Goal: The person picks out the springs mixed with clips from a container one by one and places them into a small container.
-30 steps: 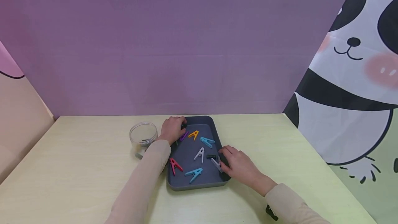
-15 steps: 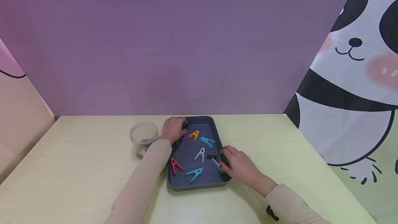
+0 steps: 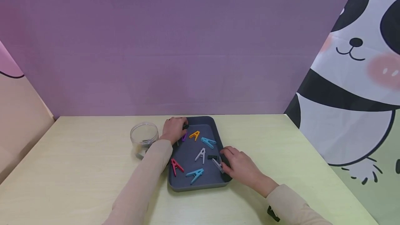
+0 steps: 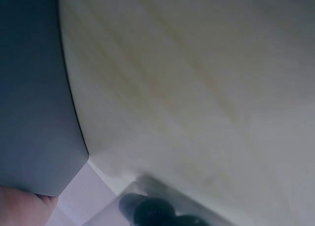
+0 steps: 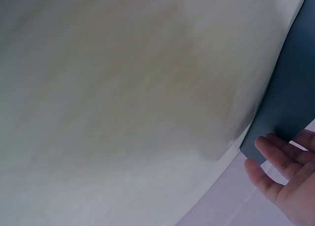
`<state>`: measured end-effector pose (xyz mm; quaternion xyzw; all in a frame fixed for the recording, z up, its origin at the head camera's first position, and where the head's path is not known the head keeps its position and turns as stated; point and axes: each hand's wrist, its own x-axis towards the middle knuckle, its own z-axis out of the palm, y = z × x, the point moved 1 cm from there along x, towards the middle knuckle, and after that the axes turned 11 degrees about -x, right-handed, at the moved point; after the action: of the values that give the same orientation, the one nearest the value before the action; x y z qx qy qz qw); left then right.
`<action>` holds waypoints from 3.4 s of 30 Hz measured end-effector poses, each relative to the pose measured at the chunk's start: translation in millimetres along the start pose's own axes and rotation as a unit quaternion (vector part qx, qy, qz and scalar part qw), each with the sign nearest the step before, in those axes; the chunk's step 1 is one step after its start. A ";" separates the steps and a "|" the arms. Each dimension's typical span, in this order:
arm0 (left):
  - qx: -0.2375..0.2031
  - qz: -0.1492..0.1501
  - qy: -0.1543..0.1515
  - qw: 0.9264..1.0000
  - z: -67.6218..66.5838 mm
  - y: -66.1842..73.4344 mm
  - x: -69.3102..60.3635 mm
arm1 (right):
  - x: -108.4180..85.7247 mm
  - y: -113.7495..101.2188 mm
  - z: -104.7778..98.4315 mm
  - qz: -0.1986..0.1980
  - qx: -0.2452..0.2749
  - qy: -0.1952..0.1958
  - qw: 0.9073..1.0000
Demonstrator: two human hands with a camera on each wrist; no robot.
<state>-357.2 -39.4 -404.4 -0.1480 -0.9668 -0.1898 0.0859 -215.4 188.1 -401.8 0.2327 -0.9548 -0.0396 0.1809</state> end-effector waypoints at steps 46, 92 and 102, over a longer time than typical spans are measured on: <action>-0.124 0.071 0.058 0.988 -26.5 19.3 -5.9 | 3.4 1.2 -1.6 0.005 0.010 -0.007 1.000; -0.161 0.112 0.041 0.980 -123.4 -26.2 -65.0 | 2.8 -2.0 -0.9 0.016 0.011 -0.012 1.000; -0.148 0.092 0.046 0.984 -135.5 -51.5 -82.5 | 3.7 -3.0 0.3 0.014 0.010 -0.014 1.000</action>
<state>-281.0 -159.0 -316.6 -0.2381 -0.9053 -0.3289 0.1246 -217.3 183.8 -401.3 0.2208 -0.9607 -0.0313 0.1656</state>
